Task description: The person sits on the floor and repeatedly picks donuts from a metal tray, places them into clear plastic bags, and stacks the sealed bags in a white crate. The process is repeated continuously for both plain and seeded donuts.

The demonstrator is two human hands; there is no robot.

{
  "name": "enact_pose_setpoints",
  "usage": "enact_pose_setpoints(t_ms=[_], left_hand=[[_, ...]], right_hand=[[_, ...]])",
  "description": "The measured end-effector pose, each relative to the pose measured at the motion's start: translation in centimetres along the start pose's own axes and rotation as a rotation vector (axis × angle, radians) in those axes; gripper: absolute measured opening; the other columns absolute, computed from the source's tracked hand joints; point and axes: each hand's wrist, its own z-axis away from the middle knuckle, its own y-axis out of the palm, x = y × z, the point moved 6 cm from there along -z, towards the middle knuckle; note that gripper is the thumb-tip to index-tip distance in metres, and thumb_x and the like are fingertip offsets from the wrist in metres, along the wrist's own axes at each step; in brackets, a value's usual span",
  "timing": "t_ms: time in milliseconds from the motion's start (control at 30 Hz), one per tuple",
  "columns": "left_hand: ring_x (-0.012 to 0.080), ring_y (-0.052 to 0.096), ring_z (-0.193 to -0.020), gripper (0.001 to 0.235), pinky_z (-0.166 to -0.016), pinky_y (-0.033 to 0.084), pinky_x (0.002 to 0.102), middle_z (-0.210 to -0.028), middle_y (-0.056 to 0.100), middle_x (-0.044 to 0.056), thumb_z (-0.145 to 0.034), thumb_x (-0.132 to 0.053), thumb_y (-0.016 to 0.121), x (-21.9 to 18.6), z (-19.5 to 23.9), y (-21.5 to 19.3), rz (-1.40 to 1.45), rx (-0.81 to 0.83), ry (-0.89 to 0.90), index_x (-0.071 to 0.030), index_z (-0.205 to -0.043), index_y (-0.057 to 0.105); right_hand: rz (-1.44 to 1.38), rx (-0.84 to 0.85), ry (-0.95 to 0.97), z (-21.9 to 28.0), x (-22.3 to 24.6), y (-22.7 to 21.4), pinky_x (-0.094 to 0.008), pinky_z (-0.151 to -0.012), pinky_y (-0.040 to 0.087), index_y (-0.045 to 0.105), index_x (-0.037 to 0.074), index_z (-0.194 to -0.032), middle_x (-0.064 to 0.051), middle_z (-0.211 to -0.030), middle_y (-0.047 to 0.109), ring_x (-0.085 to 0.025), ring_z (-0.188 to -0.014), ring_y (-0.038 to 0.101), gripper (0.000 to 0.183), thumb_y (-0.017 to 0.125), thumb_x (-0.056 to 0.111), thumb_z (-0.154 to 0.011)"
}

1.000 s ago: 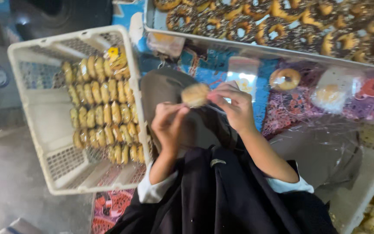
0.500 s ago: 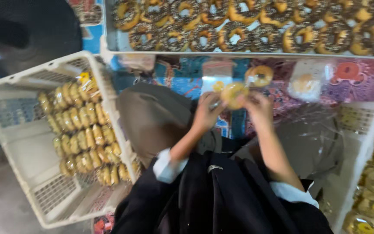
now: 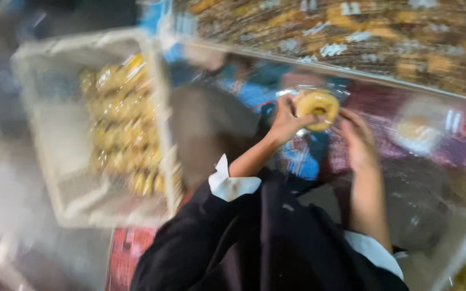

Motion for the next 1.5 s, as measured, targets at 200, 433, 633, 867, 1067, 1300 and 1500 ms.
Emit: enact_pose_setpoints(t_ms=[200, 433, 633, 867, 1067, 1300, 1500], left_hand=[[0.0393, 0.045, -0.145, 0.117, -0.121, 0.039, 0.044, -0.158, 0.04, 0.021, -0.072, -0.021, 0.098, -20.0, 20.3, -25.2, -1.069, -0.28, 0.516, 0.001, -0.159, 0.023], [0.0375, 0.057, -0.125, 0.108, -0.094, 0.053, 0.05, -0.134, 0.058, 0.017, -0.063, -0.044, 0.094, -20.3, 37.5, -47.0, -1.685, -0.718, -0.505, -0.013, -0.151, 0.039], [0.0382, 0.056, -0.124, 0.11, -0.092, 0.05, 0.056, -0.137, 0.054, 0.017, -0.065, -0.046, 0.09, -11.3, 36.5, -54.4, -1.751, -0.819, -0.711, -0.013, -0.155, 0.036], [0.0405, 0.055, -0.121, 0.111, -0.096, 0.047, 0.058, -0.132, 0.055, 0.02, -0.065, -0.062, 0.091, -8.5, 36.1, -58.0, -1.704, -0.719, -0.97, -0.006, -0.146, 0.04], [0.0419, 0.044, -0.141, 0.125, -0.099, 0.048, 0.063, -0.159, 0.039, 0.02, -0.075, -0.041, 0.087, -7.0, 35.8, -57.2, -1.598, -0.994, -0.553, -0.008, -0.171, 0.015], [0.0461, 0.016, -0.153, 0.135, -0.125, 0.025, 0.047, -0.164, 0.011, 0.033, -0.073, -0.051, 0.081, -4.5, 36.8, -61.9, -0.947, -0.74, -0.807, -0.001, -0.165, -0.004], [0.0402, 0.014, -0.155, 0.111, -0.126, 0.019, 0.048, -0.167, 0.014, 0.029, -0.09, -0.065, 0.064, -4.9, 34.0, -62.4, -0.595, -1.158, -0.418, 0.002, -0.161, 0.01]], right_hand=[[0.242, 0.24, -0.061, 1.1, -0.9, 4.3, -0.041, -0.115, 0.05, 0.047, -0.005, -0.15, -0.025, -0.147, 0.057, -0.033, -0.142, 0.057, 0.055, 0.072, 0.024, -0.111], [0.043, 0.069, -0.072, -0.8, -4.6, -2.2, -0.039, -0.1, 0.053, 0.053, -0.002, -0.142, -0.023, -0.133, 0.063, -0.031, -0.119, 0.064, 0.03, 0.061, 0.014, -0.117], [0.018, -0.002, -0.076, -0.5, -5.7, -4.1, -0.04, -0.099, 0.054, 0.055, -0.001, -0.139, -0.022, -0.129, 0.064, -0.03, -0.116, 0.065, 0.026, 0.055, 0.017, -0.119], [-0.018, -0.082, -0.052, 1.2, -5.0, -4.4, -0.039, -0.095, 0.054, 0.057, 0.001, -0.134, -0.018, -0.123, 0.065, -0.028, -0.113, 0.064, 0.026, 0.059, 0.021, -0.117], [-0.015, -0.083, -0.048, 0.9, -5.3, -4.2, -0.039, -0.097, 0.052, 0.057, 0.002, -0.133, -0.016, -0.122, 0.065, -0.027, -0.112, 0.063, 0.027, 0.059, 0.023, -0.117], [-0.058, -0.082, -0.03, 1.0, -5.6, -5.4, -0.04, -0.096, 0.051, 0.057, 0.004, -0.133, -0.014, -0.122, 0.065, -0.026, -0.112, 0.062, 0.029, 0.06, 0.027, -0.116], [-0.145, -0.08, 0.022, 1.2, -5.1, -5.6, -0.041, -0.101, 0.049, 0.056, 0.007, -0.134, -0.013, -0.128, 0.062, -0.026, -0.118, 0.059, 0.03, 0.06, 0.031, -0.117]])
